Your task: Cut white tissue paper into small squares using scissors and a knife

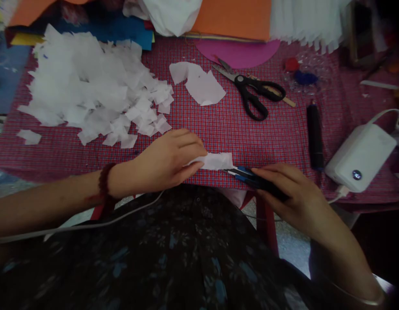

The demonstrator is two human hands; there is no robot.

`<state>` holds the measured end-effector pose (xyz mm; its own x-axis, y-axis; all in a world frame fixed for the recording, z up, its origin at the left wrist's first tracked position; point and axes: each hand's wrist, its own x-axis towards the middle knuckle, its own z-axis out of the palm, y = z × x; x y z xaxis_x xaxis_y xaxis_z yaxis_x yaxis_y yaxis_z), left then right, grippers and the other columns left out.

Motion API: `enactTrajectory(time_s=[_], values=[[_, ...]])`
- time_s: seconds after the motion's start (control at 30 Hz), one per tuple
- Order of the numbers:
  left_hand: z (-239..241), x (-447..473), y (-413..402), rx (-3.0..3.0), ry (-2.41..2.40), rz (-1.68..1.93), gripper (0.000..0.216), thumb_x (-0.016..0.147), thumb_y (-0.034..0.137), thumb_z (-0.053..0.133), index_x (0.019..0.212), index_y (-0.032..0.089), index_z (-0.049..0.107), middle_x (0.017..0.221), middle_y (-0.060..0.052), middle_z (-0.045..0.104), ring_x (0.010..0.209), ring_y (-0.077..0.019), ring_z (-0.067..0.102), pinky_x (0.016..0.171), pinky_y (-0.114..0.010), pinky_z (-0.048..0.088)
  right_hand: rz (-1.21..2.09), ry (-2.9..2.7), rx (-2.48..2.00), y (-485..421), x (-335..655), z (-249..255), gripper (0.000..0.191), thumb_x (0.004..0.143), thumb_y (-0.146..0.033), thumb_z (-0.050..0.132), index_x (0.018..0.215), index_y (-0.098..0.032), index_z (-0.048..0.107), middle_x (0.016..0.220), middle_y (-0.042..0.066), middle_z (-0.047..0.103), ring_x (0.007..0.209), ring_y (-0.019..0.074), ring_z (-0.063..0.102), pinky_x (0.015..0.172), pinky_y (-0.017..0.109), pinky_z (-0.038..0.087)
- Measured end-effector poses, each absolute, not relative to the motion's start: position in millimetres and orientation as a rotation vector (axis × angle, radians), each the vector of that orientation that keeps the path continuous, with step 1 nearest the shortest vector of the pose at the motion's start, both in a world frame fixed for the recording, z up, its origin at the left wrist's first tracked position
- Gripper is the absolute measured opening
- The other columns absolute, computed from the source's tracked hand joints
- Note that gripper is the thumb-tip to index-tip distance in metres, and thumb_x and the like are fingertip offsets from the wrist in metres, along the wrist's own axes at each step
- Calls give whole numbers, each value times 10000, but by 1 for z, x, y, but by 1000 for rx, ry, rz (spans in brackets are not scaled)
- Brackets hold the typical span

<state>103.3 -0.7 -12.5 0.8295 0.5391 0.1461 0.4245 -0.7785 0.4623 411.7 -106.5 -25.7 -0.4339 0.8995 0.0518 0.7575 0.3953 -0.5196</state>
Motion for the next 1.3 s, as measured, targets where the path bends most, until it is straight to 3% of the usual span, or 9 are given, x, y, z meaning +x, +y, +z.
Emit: enactTrajectory(time_s=[0.1, 0.17, 0.33, 0.53, 0.67, 0.8, 0.97, 1.13, 1.3], values=[[-22, 86, -26, 2695, 822, 215, 429, 977, 306, 539, 1375, 144, 539, 1435, -159, 579, 1313, -303, 539, 1109, -486, 411, 612, -2345, -1418, -103, 406, -25, 415, 952, -175, 595, 1360, -252, 582, 1160, 107, 650, 1044, 282, 655, 887, 458, 574], [-32, 79, -37, 2725, 894, 129, 550, 976, 348, 553, 1473, 139, 443, 1548, -176, 463, 1427, -322, 431, 1194, -529, 303, 585, -2366, -1407, -101, 404, -25, 410, 951, -168, 602, 1355, -232, 580, 1164, 115, 645, 1052, 280, 648, 901, 459, 572], [-51, 74, -48, 2801, 964, 129, 681, 982, 457, 526, 1534, 97, 354, 1603, -212, 363, 1495, -345, 323, 1228, -544, 224, 538, -2394, -1420, -100, 402, -23, 394, 954, -169, 601, 1346, -198, 574, 1170, 129, 644, 1043, 273, 643, 906, 458, 569], [-54, 75, -53, 2835, 955, 128, 590, 950, 445, 596, 1489, 254, 450, 1613, -165, 362, 1482, -367, 345, 1201, -583, 255, 466, -2426, -1465, -102, 405, -18, 395, 948, -173, 601, 1342, -200, 576, 1159, 125, 642, 1045, 282, 639, 881, 455, 573], [-42, 72, -44, 2708, 1013, 257, 525, 979, 383, 546, 1462, 191, 467, 1525, -168, 480, 1386, -331, 467, 1142, -531, 372, 496, -2432, -1466, -102, 405, -16, 386, 961, -182, 588, 1346, -200, 572, 1164, 122, 640, 1039, 271, 641, 884, 443, 573], [-21, 65, -24, 2519, 1132, 284, 365, 953, 346, 560, 1273, 172, 590, 1227, -132, 648, 1172, -286, 598, 995, -445, 492, 496, -2413, -1487, -102, 407, -18, 396, 952, -183, 599, 1346, -221, 576, 1170, 117, 638, 1059, 280, 636, 901, 460, 566], [-12, 59, -14, 2433, 1171, 216, 274, 897, 349, 594, 1108, 176, 624, 1067, -99, 649, 1035, -275, 616, 897, -417, 493, 530, -2356, -1488, -100, 407, -23, 412, 943, -193, 614, 1351, -237, 582, 1153, 111, 635, 1042, 281, 638, 897, 474, 558], [-24, 58, -10, 2322, 1332, 214, 138, 825, 296, 613, 900, 181, 609, 804, -35, 600, 737, -204, 561, 690, -343, 450, 570, -2379, -1408, -94, 405, -27, 411, 948, -177, 611, 1354, -227, 572, 1156, 108, 633, 1044, 267, 632, 899, 459, 556], [-29, 59, -4, 2323, 1236, 229, 72, 817, 252, 596, 810, 182, 579, 859, -39, 583, 796, -190, 554, 733, -329, 443, 571, -2416, -1380, -92, 406, -33, 398, 947, -183, 618, 1343, -205, 578, 1149, 117, 635, 1037, 274, 632, 891, 475, 557]])
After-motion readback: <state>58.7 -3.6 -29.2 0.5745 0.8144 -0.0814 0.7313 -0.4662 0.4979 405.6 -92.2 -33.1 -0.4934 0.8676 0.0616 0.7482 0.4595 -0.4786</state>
